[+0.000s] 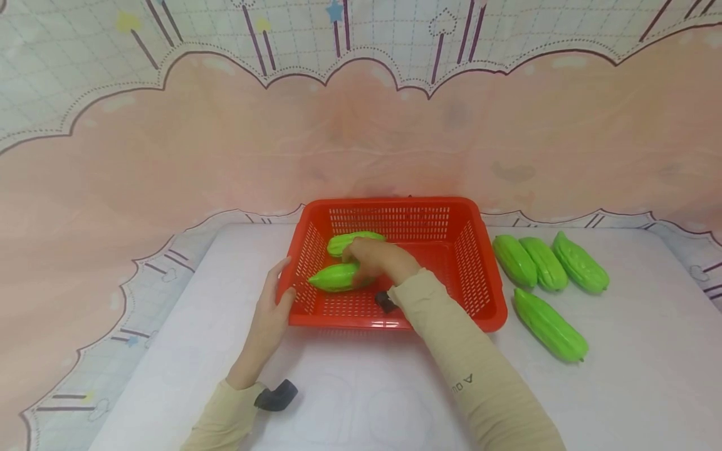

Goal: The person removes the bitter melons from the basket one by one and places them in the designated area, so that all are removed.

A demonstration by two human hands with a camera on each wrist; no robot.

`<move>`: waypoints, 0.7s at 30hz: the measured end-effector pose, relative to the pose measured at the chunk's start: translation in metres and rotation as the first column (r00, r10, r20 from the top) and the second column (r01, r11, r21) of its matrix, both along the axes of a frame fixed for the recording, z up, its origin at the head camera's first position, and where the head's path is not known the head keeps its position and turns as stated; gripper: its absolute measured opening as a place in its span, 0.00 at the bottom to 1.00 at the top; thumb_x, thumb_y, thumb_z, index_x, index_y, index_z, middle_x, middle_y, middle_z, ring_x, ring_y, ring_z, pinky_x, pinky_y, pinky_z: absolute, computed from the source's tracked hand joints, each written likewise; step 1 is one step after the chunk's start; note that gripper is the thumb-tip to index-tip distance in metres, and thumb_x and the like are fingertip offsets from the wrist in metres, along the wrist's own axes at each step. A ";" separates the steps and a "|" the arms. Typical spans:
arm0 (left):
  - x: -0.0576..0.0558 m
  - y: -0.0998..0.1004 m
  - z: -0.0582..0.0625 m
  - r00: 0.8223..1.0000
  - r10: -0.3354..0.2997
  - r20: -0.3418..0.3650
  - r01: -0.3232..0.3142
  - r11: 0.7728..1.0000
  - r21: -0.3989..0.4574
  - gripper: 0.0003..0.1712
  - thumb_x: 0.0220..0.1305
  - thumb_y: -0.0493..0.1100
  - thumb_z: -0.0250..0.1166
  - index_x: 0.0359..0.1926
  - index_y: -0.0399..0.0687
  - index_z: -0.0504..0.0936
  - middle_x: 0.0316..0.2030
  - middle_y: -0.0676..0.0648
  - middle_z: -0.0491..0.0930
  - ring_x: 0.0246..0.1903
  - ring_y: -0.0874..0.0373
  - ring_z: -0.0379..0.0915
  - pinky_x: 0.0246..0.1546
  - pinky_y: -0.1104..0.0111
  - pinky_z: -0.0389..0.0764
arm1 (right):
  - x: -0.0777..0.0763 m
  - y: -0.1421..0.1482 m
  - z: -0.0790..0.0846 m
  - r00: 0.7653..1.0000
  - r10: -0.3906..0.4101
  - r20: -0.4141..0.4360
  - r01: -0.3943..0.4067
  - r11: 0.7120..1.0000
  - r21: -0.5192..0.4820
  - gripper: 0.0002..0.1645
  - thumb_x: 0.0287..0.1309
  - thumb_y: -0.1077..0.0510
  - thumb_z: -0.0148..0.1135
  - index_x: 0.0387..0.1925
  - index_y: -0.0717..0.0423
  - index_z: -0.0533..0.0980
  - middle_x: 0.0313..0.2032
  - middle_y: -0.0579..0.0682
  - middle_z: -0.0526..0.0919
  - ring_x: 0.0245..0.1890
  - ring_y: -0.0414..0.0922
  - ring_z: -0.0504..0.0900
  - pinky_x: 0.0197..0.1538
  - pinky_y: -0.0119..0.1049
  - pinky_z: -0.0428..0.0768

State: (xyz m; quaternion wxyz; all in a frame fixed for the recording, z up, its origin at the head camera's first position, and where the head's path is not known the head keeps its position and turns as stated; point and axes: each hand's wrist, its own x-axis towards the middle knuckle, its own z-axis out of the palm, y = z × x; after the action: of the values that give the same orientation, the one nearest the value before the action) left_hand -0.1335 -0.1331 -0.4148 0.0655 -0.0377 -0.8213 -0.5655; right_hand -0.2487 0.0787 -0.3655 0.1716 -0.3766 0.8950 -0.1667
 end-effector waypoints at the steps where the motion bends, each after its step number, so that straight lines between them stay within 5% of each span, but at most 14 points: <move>1: 0.000 0.000 0.000 1.000 0.002 -0.002 -0.002 1.000 -0.003 0.34 0.72 0.34 0.48 0.76 0.57 0.56 0.69 0.43 0.65 0.50 0.46 0.75 0.53 0.53 0.80 | 0.001 0.000 0.001 1.000 -0.001 -0.007 0.001 1.000 -0.002 0.23 0.54 0.61 0.72 0.52 0.63 0.80 0.49 0.55 0.83 0.48 0.48 0.77 0.58 0.41 0.77; 7: 0.000 0.001 0.001 1.000 0.007 -0.006 -0.007 1.000 -0.016 0.33 0.72 0.34 0.48 0.75 0.56 0.57 0.70 0.43 0.65 0.49 0.46 0.75 0.55 0.53 0.79 | 0.004 0.001 0.004 0.998 -0.029 -0.063 0.030 1.000 0.008 0.20 0.52 0.60 0.73 0.48 0.59 0.81 0.43 0.52 0.80 0.44 0.47 0.73 0.53 0.40 0.75; 12: 0.000 0.002 0.001 1.000 0.009 0.001 -0.009 1.000 -0.017 0.33 0.72 0.34 0.48 0.75 0.57 0.57 0.69 0.43 0.66 0.44 0.45 0.76 0.50 0.54 0.82 | 0.008 0.000 0.008 0.992 -0.111 -0.054 0.113 0.993 0.034 0.25 0.54 0.58 0.73 0.54 0.58 0.80 0.50 0.54 0.77 0.51 0.50 0.74 0.61 0.44 0.74; 21: 0.000 0.003 0.002 1.000 0.012 0.006 -0.012 1.000 -0.013 0.33 0.73 0.34 0.48 0.75 0.57 0.56 0.68 0.42 0.67 0.45 0.45 0.77 0.49 0.54 0.83 | 0.016 0.003 0.016 0.990 -0.091 -0.107 0.090 0.996 -0.011 0.25 0.53 0.59 0.74 0.53 0.60 0.80 0.50 0.54 0.81 0.51 0.50 0.77 0.61 0.45 0.75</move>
State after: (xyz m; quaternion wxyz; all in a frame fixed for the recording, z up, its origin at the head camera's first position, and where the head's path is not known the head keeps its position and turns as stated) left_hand -0.1335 -0.1306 -0.4133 0.0661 -0.0316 -0.8254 -0.5598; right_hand -0.2323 0.0815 -0.3496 0.1146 -0.3445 0.9185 -0.1565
